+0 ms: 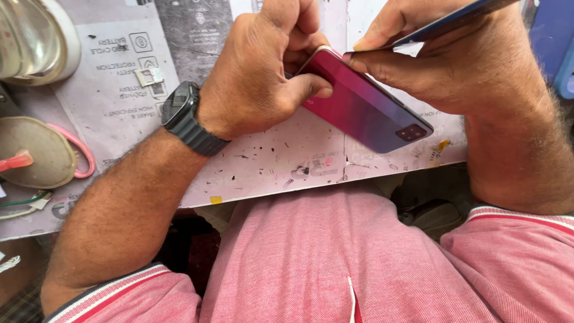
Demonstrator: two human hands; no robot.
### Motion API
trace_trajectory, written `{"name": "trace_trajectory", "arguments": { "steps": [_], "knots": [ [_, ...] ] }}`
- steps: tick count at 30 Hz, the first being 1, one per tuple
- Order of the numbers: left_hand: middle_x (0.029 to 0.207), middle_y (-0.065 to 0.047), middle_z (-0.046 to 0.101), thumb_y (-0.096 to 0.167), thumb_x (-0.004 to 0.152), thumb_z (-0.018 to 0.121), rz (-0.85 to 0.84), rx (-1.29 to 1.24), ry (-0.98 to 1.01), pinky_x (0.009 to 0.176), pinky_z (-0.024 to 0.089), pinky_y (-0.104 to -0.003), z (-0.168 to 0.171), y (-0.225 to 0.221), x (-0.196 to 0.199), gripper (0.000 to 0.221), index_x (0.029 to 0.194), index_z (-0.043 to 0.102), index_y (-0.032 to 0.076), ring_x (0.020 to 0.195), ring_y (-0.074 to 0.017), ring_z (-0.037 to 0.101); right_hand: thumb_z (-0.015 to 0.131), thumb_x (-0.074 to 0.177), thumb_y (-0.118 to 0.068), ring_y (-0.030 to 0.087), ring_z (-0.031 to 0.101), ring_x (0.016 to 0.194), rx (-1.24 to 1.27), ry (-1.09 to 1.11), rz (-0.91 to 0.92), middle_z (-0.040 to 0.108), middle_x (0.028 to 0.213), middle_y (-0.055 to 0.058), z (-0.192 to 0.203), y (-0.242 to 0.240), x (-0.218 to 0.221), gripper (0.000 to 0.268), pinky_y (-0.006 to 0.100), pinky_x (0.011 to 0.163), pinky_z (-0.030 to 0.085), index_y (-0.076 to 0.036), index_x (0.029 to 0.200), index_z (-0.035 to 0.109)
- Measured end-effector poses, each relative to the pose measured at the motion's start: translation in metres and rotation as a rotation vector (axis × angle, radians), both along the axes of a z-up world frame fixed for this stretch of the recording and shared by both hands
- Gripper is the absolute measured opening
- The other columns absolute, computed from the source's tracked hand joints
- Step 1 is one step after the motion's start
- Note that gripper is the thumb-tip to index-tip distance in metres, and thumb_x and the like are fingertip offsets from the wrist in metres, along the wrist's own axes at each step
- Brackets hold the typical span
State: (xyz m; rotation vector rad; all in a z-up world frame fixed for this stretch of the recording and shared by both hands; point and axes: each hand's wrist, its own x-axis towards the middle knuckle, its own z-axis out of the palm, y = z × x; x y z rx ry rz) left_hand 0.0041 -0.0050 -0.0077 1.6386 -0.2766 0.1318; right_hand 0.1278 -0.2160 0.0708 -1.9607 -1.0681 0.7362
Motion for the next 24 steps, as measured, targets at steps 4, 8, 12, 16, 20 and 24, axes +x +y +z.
{"name": "trace_trajectory", "arguments": {
  "steps": [4, 8, 12, 16, 20, 24],
  "knots": [
    [0.103, -0.017, 0.073, -0.013, 0.092, 0.080, -0.014, 0.037, -0.053, 0.089, 0.062, -0.032, 0.001, 0.001, 0.001, 0.051, 0.116, 0.038, 0.001, 0.106, -0.0270, 0.077, 0.087, 0.095, 0.004, 0.007, 0.066, 0.075, 0.001, 0.065, -0.029, 0.070, 0.087, 0.004, 0.002, -0.002, -0.002, 0.016, 0.019, 0.065, 0.052, -0.001, 0.094, 0.071],
    [0.102, -0.016, 0.073, -0.013, 0.093, 0.080, -0.032, 0.003, -0.015, 0.090, 0.062, -0.033, 0.001, 0.000, 0.000, 0.048, 0.116, 0.040, 0.001, 0.105, -0.0264, 0.078, 0.088, 0.095, 0.003, 0.008, 0.068, 0.079, -0.035, 0.034, -0.024, 0.072, 0.088, 0.005, 0.001, -0.004, -0.002, 0.016, 0.020, 0.068, 0.055, 0.000, 0.094, 0.072],
    [0.104, -0.017, 0.071, -0.011, 0.092, 0.082, -0.030, -0.017, -0.012, 0.091, 0.062, -0.033, 0.000, 0.000, 0.000, 0.049, 0.118, 0.042, -0.001, 0.107, -0.0262, 0.077, 0.086, 0.091, 0.003, 0.011, 0.070, 0.085, -0.033, 0.109, -0.055, 0.072, 0.092, 0.006, -0.003, -0.007, -0.001, 0.016, 0.022, 0.075, 0.059, 0.000, 0.096, 0.072],
    [0.109, -0.017, 0.071, -0.011, 0.094, 0.083, -0.040, -0.033, -0.005, 0.093, 0.062, -0.033, -0.001, 0.000, -0.001, 0.050, 0.121, 0.042, -0.002, 0.109, -0.0252, 0.077, 0.087, 0.094, 0.002, 0.011, 0.072, 0.087, -0.004, 0.130, -0.041, 0.072, 0.097, 0.006, -0.006, -0.010, 0.001, 0.017, 0.024, 0.082, 0.062, 0.000, 0.100, 0.071],
    [0.108, -0.014, 0.070, -0.013, 0.093, 0.082, -0.052, -0.089, 0.069, 0.093, 0.063, -0.032, -0.001, 0.000, -0.001, 0.049, 0.121, 0.043, -0.003, 0.109, -0.0232, 0.077, 0.086, 0.089, 0.002, 0.013, 0.072, 0.093, -0.025, 0.130, -0.034, 0.072, 0.099, 0.006, -0.006, -0.015, 0.003, 0.021, 0.025, 0.084, 0.062, -0.001, 0.102, 0.070],
    [0.108, -0.014, 0.067, -0.017, 0.093, 0.080, -0.075, -0.131, 0.096, 0.092, 0.063, -0.032, -0.002, 0.000, -0.001, 0.047, 0.119, 0.044, -0.003, 0.108, -0.0220, 0.076, 0.088, 0.092, 0.000, 0.012, 0.071, 0.084, -0.020, 0.133, -0.054, 0.072, 0.093, 0.006, -0.003, -0.020, 0.000, 0.019, 0.022, 0.074, 0.058, -0.002, 0.099, 0.071]
  ]
}}
